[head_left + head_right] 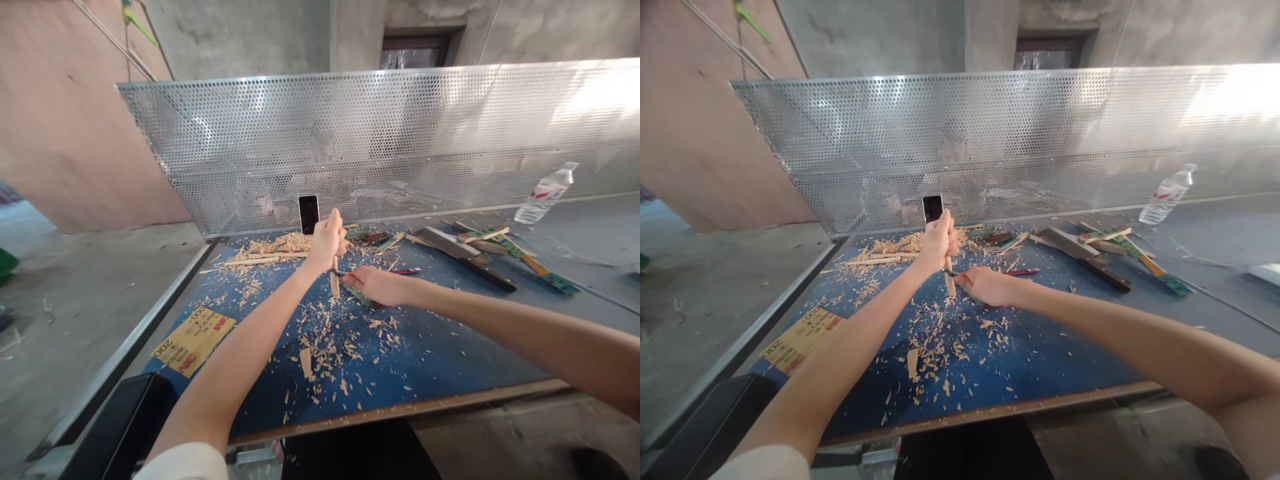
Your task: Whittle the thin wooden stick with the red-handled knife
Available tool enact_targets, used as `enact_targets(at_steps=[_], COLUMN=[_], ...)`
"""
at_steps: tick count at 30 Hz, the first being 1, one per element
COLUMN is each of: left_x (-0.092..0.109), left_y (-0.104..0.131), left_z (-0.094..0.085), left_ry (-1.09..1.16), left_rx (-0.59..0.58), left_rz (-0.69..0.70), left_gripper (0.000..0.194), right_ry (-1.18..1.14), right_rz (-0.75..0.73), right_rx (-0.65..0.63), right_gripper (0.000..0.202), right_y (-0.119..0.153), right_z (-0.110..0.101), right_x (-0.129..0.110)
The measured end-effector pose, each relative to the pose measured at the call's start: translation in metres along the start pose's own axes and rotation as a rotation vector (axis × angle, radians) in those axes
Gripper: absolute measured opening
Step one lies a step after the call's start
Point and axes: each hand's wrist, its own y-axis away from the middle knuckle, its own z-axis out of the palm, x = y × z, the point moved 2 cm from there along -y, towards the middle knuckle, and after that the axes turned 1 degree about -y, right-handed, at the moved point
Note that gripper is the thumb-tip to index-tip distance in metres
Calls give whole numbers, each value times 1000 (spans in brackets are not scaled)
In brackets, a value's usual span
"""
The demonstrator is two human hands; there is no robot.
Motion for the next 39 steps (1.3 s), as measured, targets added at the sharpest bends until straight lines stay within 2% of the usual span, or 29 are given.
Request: enact_targets(at_steps=[5,7,9,12,15,17,20,22,25,29,30,34,39], left_x=[-1,-1,1,3,3,3,4,6,6,-1,-2,0,7], left_y=[1,3,5,7,9,9,11,13,17,19,19,20,24], left_z=[7,8,6,2,3,6,9,11,16,27,28,26,16], left_ry=[-11,-2,22,55,54,42,25,18,-27,-122,-132,-107,-56], left_rx=[-49,-41,-21,5,14,7,7,10,-41,-153,-159,-113,-89], left_rz=[-10,11,22,2,-19,-23,-20,-16,-13,45,63,66,47], left_gripper=[57,57,57,57,57,57,56,57,59,60,61,58,57], right_ry=[62,81,83,79,47,-21,-32,17,82,200,205,226,194], right_rz=[-14,-63,-46,34,41,71,94,111,118,239,229,185,178], right_rx=[-261,-271,-255,-228,-66,-20,18,8,-78,-373,-403,-403,-401], right_gripper=[32,27,28,34,41,44,42,41,42,51,53,54,67], right_y=[-25,-33,-35,-22,-2,7,13,12,11,10,8,4,5], right_z=[-33,-44,-45,-28,0,17,25,18,-8,-41,-46,-45,-36], right_x=[7,5,2,0,-1,0,-2,-6,-19,-38,-41,-40,-32])
